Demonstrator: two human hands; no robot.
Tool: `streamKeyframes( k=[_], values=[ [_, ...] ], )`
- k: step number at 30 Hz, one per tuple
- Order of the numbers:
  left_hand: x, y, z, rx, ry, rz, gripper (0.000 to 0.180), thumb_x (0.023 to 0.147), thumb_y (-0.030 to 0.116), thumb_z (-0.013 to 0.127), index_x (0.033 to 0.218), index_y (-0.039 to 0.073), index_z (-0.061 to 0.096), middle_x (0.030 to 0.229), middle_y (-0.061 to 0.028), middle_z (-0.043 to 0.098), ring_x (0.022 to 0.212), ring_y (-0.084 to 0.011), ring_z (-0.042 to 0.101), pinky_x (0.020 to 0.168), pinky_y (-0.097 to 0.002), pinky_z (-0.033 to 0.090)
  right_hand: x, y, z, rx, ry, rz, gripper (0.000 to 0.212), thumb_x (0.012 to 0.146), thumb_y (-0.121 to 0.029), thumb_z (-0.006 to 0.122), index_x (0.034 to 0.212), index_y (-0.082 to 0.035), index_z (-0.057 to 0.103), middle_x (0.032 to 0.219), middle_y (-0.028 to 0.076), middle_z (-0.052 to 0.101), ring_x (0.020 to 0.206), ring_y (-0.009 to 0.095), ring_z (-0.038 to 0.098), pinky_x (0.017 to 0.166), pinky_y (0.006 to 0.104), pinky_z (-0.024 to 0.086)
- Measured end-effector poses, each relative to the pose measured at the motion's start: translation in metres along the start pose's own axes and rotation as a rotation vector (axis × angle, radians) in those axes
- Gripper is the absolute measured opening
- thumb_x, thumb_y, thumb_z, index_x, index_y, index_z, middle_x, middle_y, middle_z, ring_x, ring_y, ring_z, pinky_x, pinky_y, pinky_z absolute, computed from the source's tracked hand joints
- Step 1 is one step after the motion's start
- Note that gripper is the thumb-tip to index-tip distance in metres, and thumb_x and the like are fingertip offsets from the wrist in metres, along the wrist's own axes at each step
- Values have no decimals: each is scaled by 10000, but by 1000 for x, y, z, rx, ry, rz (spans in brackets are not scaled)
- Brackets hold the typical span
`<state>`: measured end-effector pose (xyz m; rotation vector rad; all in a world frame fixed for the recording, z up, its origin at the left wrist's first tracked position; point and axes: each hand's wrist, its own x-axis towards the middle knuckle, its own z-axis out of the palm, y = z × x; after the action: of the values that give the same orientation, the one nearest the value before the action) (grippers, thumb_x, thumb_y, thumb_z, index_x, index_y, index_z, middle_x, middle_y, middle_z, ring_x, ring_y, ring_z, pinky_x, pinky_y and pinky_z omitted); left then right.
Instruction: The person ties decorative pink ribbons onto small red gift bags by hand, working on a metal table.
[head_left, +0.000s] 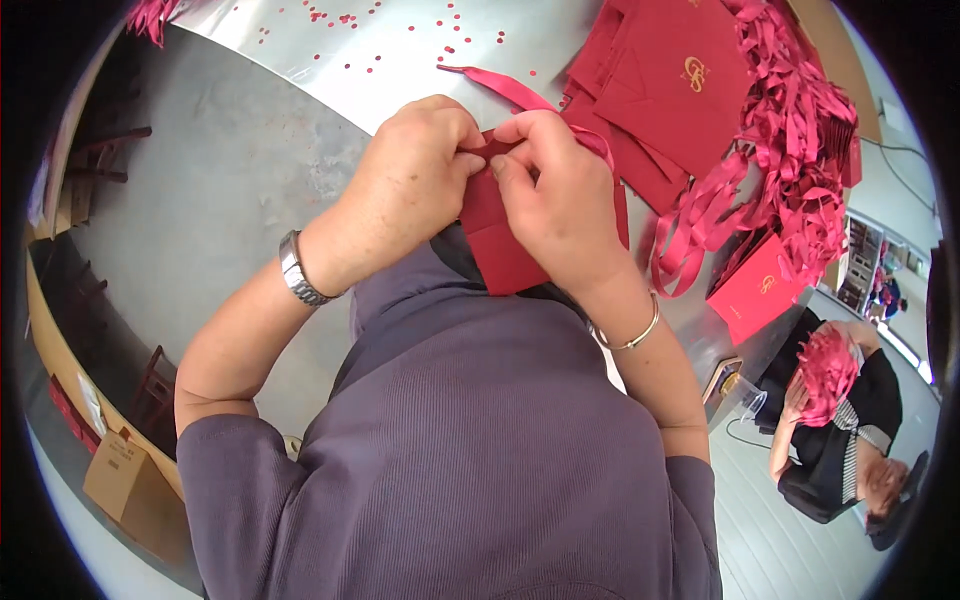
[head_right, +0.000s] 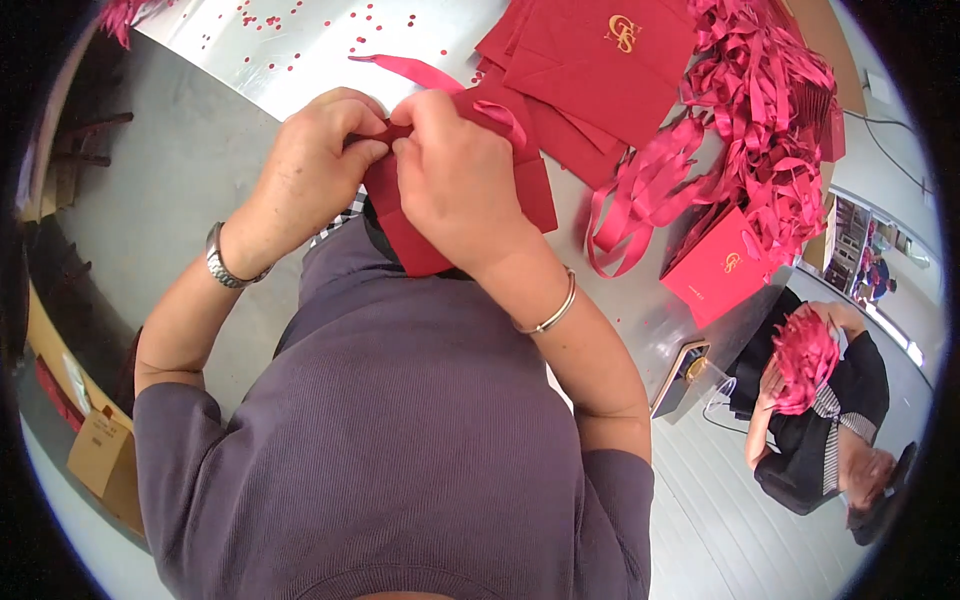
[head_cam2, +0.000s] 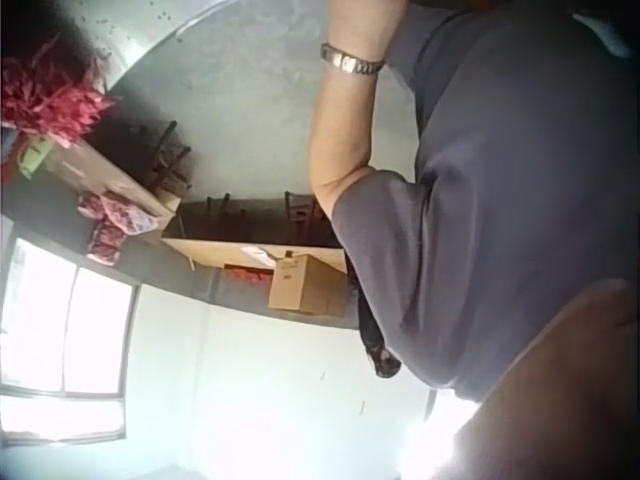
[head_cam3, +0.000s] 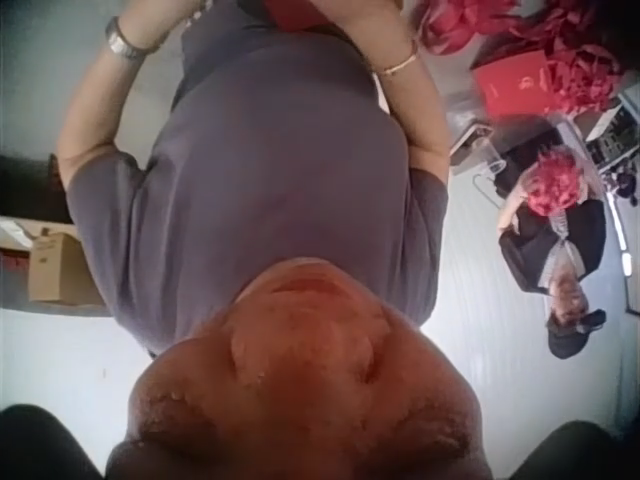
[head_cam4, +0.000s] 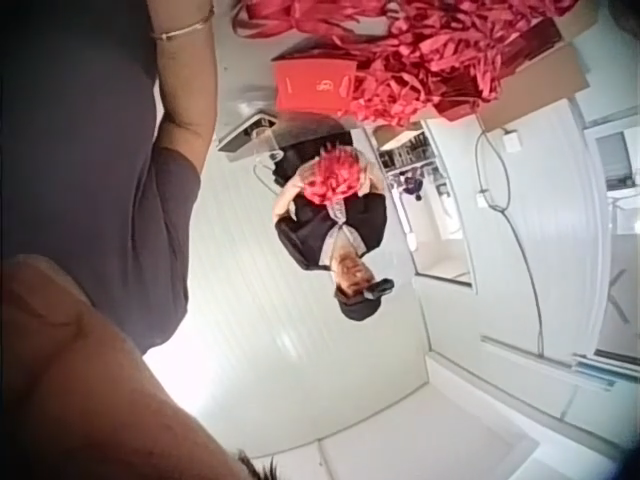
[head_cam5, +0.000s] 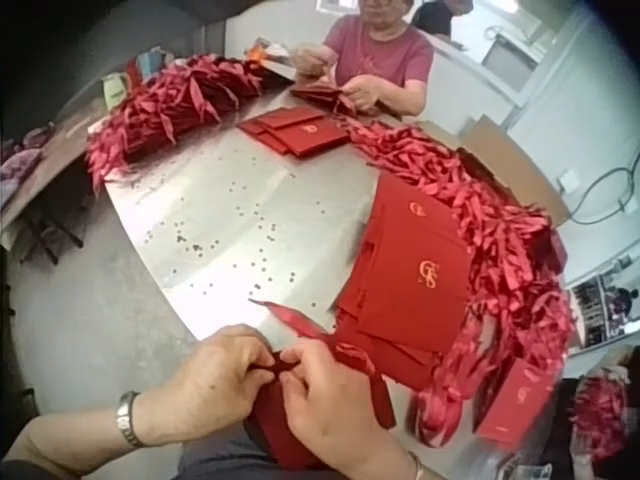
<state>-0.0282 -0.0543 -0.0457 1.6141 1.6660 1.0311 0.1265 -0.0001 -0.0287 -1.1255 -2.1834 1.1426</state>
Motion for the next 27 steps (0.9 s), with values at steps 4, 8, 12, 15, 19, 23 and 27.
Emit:
streamKeyframes(
  k=[4, 8, 12, 15, 19, 23, 27],
  values=[
    [-4, -1, 4, 34, 57, 90, 71, 757, -14, 655, 813, -42, 621, 868, -171, 617, 845, -357, 598, 761, -413, 500, 4, 1, 0, -126, -17, -108, 105, 848, -55, 591, 937, -8, 562, 717, 165, 636, 682, 351, 640, 611, 455, 485],
    [-2, 3, -4, -26, 48, 101, 60, 785, 5, 637, 825, -36, 621, 848, -163, 614, 818, -352, 599, 752, -411, 499, 3, -1, -4, -139, -88, -128, 112, 853, -68, 601, 929, -6, 547, 754, 174, 634, 713, 372, 633, 623, 467, 484],
    [11, 4, -18, -180, 42, -9, 92, 821, 38, 596, 873, -13, 652, 887, -160, 632, 818, -342, 618, 752, -398, 503, -9, 0, -5, -113, -22, -95, 139, 841, -87, 636, 919, -10, 550, 804, 167, 650, 722, 352, 643, 629, 441, 499],
    [25, -6, -22, -79, -317, 162, 112, 822, -11, 620, 921, 6, 670, 887, -76, 629, 818, -203, 621, 735, -308, 512, -12, -1, -9, -180, -35, -86, 160, 829, -104, 661, 918, -24, 554, 790, 145, 656, 714, 325, 652, 617, 424, 502],
    [41, 1, -28, -83, -559, 65, 108, 780, -13, 650, 887, 1, 656, 832, -73, 578, 797, -213, 590, 723, -318, 490, -18, 3, -7, -225, -7, -114, 181, 813, -123, 687, 912, -46, 558, 754, 118, 650, 695, 297, 653, 586, 408, 498],
    [53, 8, -30, -81, -690, 39, 77, 768, -25, 654, 839, -8, 630, 839, -74, 562, 806, -212, 568, 719, -311, 474, -22, 3, -5, -361, 56, -235, 231, 786, -156, 718, 916, -65, 550, 698, 98, 619, 648, 279, 640, 544, 393, 487],
    [53, -1, -25, -116, -723, 83, 122, 751, -49, 644, 856, -12, 594, 865, -77, 560, 845, -219, 550, 738, -316, 465, -22, -1, -3, -251, 115, -235, 287, 781, -144, 722, 993, -62, 548, 708, 91, 625, 632, 275, 639, 542, 389, 486]
  ],
)
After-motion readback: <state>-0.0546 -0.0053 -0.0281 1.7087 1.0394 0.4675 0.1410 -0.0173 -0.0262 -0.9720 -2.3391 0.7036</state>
